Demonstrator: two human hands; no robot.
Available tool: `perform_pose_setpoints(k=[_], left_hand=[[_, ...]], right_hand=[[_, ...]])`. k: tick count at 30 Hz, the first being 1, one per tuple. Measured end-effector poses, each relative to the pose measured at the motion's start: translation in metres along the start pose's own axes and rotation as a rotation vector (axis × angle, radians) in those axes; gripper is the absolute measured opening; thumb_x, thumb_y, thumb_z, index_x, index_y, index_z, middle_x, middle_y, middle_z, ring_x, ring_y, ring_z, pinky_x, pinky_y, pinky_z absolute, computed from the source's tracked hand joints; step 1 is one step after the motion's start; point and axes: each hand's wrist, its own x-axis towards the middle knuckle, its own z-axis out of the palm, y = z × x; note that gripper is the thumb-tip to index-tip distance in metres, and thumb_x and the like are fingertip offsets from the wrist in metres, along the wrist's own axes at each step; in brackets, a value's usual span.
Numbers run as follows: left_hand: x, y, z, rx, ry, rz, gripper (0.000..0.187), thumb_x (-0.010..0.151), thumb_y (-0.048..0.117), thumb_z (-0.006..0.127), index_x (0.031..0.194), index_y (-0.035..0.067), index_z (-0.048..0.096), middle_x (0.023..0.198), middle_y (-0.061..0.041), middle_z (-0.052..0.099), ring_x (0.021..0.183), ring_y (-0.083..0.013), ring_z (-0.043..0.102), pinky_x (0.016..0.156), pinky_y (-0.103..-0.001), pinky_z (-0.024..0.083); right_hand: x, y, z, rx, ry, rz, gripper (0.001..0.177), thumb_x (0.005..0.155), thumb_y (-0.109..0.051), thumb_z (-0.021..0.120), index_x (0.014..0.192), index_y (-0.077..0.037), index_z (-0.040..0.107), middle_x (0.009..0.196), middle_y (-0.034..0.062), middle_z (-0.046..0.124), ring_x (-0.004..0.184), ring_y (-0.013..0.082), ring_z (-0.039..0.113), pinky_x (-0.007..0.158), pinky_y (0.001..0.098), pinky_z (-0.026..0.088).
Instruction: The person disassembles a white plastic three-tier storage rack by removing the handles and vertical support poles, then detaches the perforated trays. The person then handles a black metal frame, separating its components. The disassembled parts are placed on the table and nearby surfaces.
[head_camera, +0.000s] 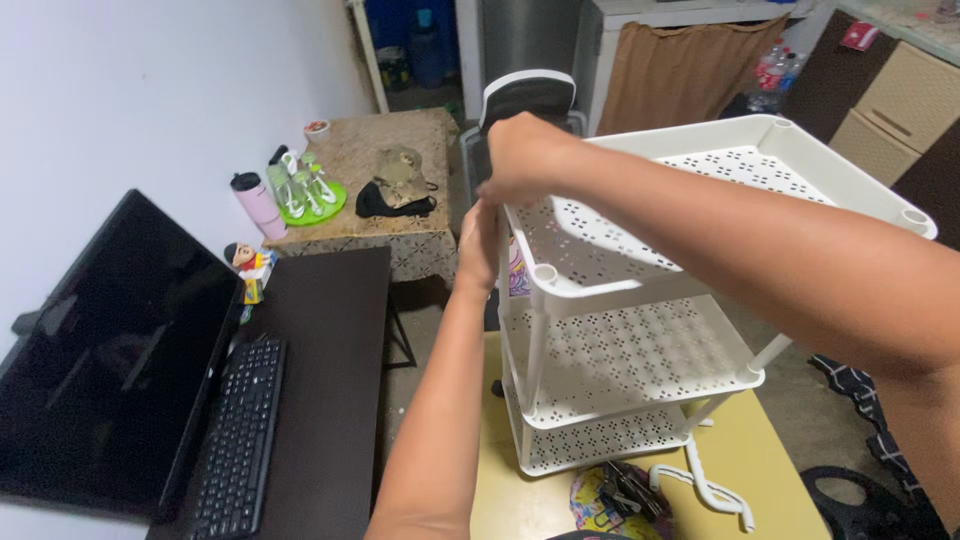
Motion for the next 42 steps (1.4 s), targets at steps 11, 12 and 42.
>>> perform_pose_setpoints(k=[11,12,42], left_hand=[[0.001,0.015,0.014,-0.229,0.01,0.002,0.034,0.106,0.033,0.046,0.109,0.004,0.064,0.09,0.004,0.064,0.078,-0.0055,0.056,0.071,-0.023,0.047],[0.002,0.015,0.014,-0.249,0.027,-0.013,0.036,0.104,0.036,0.046,0.109,0.005,0.064,0.09,0.004,0.064,0.078,-0.0058,0.057,0.071,-0.024,0.048],[-0.093,0.195,0.239,0.895,-0.238,0.673,0.025,0.089,0.016,0.067,0.11,0.004,0.062,0.112,-0.012,0.059,0.108,-0.0306,0.057,0.095,-0.044,0.045]], right_hand=[[0.012,0.005,0.026,0.114,0.214,-0.025,0.03,0.078,-0.019,0.074,0.083,0.011,0.069,0.082,0.0291,0.068,0.082,0.038,0.071,0.075,0.0403,0.057],[0.013,0.006,0.024,0.105,0.21,-0.02,0.03,0.079,-0.018,0.075,0.082,0.011,0.069,0.082,0.0297,0.068,0.082,0.0379,0.07,0.074,0.0404,0.057],[-0.192,0.219,0.021,0.511,1.341,-0.066,0.019,0.118,-0.012,0.058,0.106,0.002,0.06,0.095,0.0078,0.07,0.084,0.01,0.063,0.077,0.0243,0.051]])
